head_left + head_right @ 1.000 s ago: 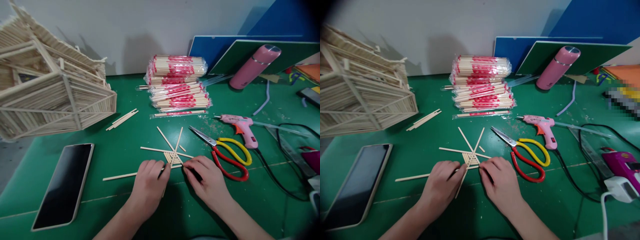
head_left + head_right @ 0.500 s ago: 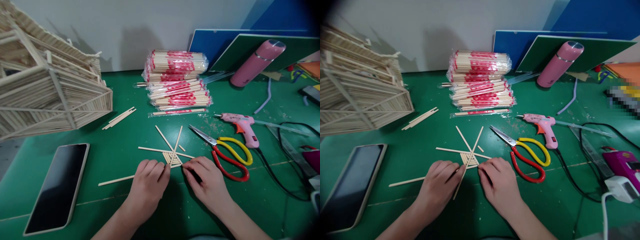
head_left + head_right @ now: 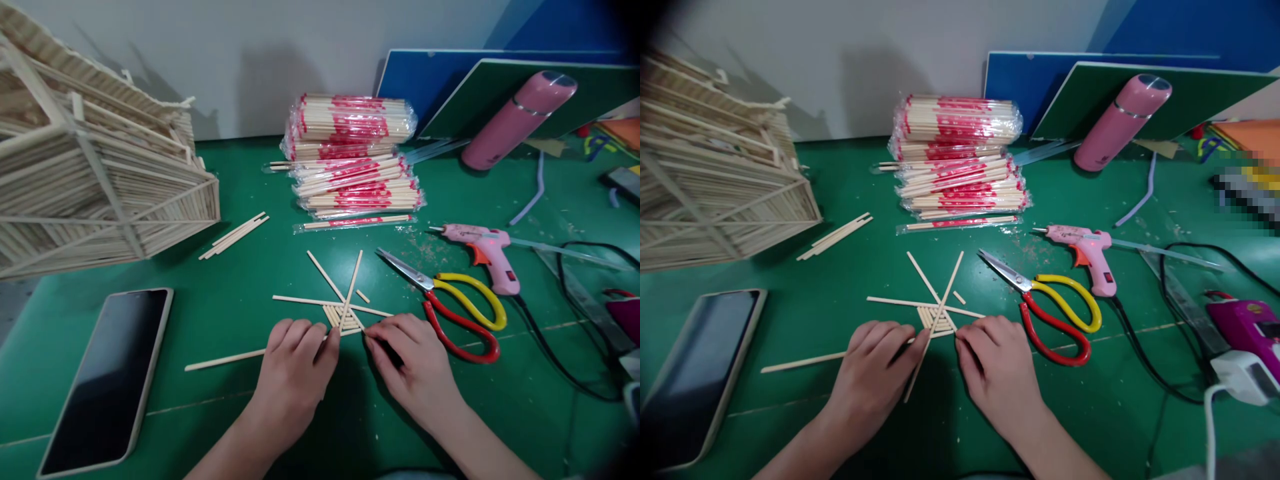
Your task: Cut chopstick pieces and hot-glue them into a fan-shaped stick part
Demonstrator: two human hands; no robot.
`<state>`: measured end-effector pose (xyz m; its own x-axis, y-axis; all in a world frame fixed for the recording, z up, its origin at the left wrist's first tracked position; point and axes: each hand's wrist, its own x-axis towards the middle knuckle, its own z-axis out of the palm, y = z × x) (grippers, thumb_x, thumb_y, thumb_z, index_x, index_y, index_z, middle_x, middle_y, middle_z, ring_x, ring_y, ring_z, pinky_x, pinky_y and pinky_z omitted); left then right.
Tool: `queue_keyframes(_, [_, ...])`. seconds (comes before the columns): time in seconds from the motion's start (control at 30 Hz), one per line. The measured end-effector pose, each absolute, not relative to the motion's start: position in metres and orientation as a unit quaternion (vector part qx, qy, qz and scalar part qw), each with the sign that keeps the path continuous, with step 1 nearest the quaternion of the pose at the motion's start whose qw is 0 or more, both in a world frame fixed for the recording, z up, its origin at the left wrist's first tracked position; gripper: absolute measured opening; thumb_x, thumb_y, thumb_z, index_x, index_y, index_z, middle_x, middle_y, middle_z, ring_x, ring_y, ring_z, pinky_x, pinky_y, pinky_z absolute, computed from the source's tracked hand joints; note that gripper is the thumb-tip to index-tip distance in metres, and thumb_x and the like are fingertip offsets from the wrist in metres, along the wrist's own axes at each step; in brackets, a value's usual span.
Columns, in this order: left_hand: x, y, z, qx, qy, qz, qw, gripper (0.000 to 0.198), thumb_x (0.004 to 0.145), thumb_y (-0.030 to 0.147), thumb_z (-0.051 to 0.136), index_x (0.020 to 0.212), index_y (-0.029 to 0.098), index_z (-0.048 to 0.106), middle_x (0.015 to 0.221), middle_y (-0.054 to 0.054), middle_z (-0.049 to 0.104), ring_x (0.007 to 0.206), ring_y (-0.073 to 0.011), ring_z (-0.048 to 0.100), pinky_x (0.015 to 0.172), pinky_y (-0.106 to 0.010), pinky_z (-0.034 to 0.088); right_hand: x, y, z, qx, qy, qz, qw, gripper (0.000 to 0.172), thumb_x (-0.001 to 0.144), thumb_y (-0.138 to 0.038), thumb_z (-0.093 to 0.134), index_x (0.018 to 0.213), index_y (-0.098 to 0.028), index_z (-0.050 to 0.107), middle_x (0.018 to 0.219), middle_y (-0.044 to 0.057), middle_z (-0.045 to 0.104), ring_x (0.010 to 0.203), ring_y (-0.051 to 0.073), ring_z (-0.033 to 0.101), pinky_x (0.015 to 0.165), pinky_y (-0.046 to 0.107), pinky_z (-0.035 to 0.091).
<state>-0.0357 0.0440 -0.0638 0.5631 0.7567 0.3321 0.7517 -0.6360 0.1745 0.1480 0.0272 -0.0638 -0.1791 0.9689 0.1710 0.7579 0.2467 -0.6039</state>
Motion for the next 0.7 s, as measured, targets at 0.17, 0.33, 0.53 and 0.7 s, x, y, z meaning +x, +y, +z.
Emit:
queue_keyframes(0.17, [-0.0375, 0.0421, -0.0653, 0.885, 0.428, 0.181, 0.019, 0.026, 0.085, 0.017, 0.036, 0.093, 0.017, 0.060, 0.078, -0.004, 0.059, 0.074, -0.0176, 0.050, 0.071, -0.033, 0.034, 0.1471, 0.0273, -0.0634, -0.583, -0.742, 0.196, 0.266, 0.011, 0.077, -0.019, 0.052, 0.084, -0.021, 0.062, 0.077, 0.002, 0.060, 0.072, 0.015, 0.052, 0.064, 0.029, 0.036])
queue_keyframes(0.33, [-0.0373, 0.0407, -0.0667, 0.882, 0.436, 0.179, 0.015, 0.022, 0.083, 0.016, 0.040, 0.094, 0.017, 0.060, 0.078, -0.004, 0.059, 0.076, -0.0177, 0.050, 0.070, -0.033, 0.034, 0.1469, 0.0265, -0.0644, -0.583, -0.744, 0.193, 0.265, 0.012, 0.078, -0.020, 0.051, 0.083, -0.021, 0.062, 0.076, 0.002, 0.060, 0.071, 0.015, 0.053, 0.064, 0.029, 0.036])
queue_keyframes(0.53, [-0.0353, 0.0409, -0.0648, 0.881, 0.439, 0.175, 0.021, 0.020, 0.082, 0.014, 0.043, 0.093, 0.016, 0.060, 0.078, -0.003, 0.060, 0.075, -0.0174, 0.050, 0.069, -0.032, 0.035, 0.1474, 0.0271, -0.0645, -0.580, -0.746, 0.199, 0.260, 0.013, 0.079, -0.020, 0.050, 0.084, -0.021, 0.062, 0.078, 0.004, 0.061, 0.071, 0.016, 0.052, 0.065, 0.030, 0.036])
queue_keyframes(0.7, [-0.0351, 0.0407, -0.0644, 0.881, 0.442, 0.169, 0.025, 0.020, 0.081, 0.014, 0.044, 0.093, 0.016, 0.060, 0.078, -0.004, 0.059, 0.075, -0.0182, 0.050, 0.070, -0.033, 0.035, 0.1469, 0.0274, -0.0645, -0.578, -0.749, 0.196, 0.260, 0.013, 0.079, -0.021, 0.049, 0.084, -0.021, 0.062, 0.078, 0.004, 0.061, 0.071, 0.016, 0.052, 0.064, 0.030, 0.036])
